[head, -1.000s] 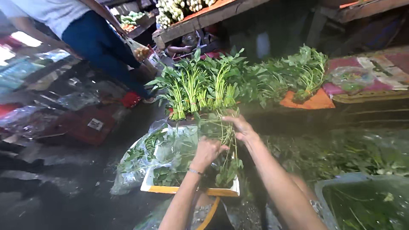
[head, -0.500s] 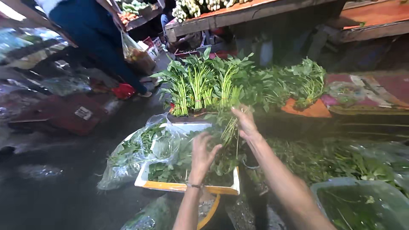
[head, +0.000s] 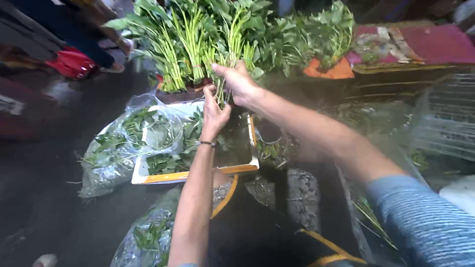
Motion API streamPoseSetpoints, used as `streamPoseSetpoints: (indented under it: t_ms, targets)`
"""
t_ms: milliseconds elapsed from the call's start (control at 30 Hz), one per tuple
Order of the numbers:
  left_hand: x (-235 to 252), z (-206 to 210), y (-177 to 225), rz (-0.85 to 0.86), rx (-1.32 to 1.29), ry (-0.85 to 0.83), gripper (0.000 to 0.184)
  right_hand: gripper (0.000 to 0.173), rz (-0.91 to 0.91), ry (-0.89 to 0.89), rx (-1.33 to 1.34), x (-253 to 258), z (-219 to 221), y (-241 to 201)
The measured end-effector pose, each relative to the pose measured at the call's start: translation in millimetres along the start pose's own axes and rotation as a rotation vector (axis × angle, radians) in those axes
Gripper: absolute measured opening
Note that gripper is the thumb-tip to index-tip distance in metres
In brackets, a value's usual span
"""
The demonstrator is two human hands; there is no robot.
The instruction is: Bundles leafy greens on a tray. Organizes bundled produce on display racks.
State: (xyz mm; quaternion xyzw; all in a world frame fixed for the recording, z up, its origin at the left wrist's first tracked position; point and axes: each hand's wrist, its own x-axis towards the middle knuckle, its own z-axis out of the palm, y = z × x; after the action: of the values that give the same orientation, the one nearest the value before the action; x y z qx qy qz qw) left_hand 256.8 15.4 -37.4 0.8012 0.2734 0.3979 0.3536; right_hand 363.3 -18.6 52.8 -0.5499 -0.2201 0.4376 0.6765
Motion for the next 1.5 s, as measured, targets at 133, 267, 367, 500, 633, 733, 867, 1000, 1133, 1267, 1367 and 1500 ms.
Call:
streamPoseSetpoints:
  t_ms: [133,267,367,500,633,733,867,1000,1133,1267,1367,1500]
  targets:
    - [0.0,26.5,0.4,0.093,-0.341,0.081,0.054,0.066,0.005,-0.107,-0.108,6.1,-20.2,-10.5]
    - [1.5,39.0,-2.7,0.056,-0.414,0.021,0.042,0.078,-0.018,-0.436,-0.332,10.7,-69.8,-36.1]
    - [10.3,21.6,-17.0,-0.019,-0.418,-0.03,0.042,0.071,-0.089,-0.593,-0.491,22.9,-136.0,-50.0]
    - [28.4,-30.8,-25.0,-0.175,-0.616,0.014,0.023,0.024,-0.007,-0.333,-0.41,46.2,-249.7,11.4]
    - [42.7,-93.2,-28.8,-0.158,-0.748,0.027,0.025,0.027,0.269,-0.22,-1.181,66.5,-335.2,147.1]
    - [55.6,-128.1,-38.1,-0.094,-0.91,0.01,0.033,0.049,0.702,-0.327,-1.543,27.2,-331.7,179.3]
    - [68.8,-163.9,-41.3,0.015,-1.149,0.074,0.036,0.045,0.738,-0.209,-1.585,16.7,-336.7,210.2]
    - [69.2,-167.6,-36.9,0.051,-1.213,0.187,0.043,0.048,0.745,-0.153,-1.552,24.3,-338.0,231.9]
    - [72.1,-146.8,-26.5,-0.064,-1.208,0.111,0.041,0.05,0.727,-0.128,-1.505,27.3,-345.9,252.9]
    - [77.3,-125.5,-7.8,-0.198,-0.877,0.074,0.033,0.055,0.719,-0.192,-1.449,32.7,-352.1,242.2]
    - [85.1,-125.9,6.3,-0.266,-0.697,0.033,0.015,0.05,0.732,-0.339,-1.394,37.6,-335.3,199.1]
    - [91.7,-125.8,19.0,-0.317,-0.526,0.051,0.013,0.057,0.615,-0.198,-1.228,19.2,-329.7,149.3]
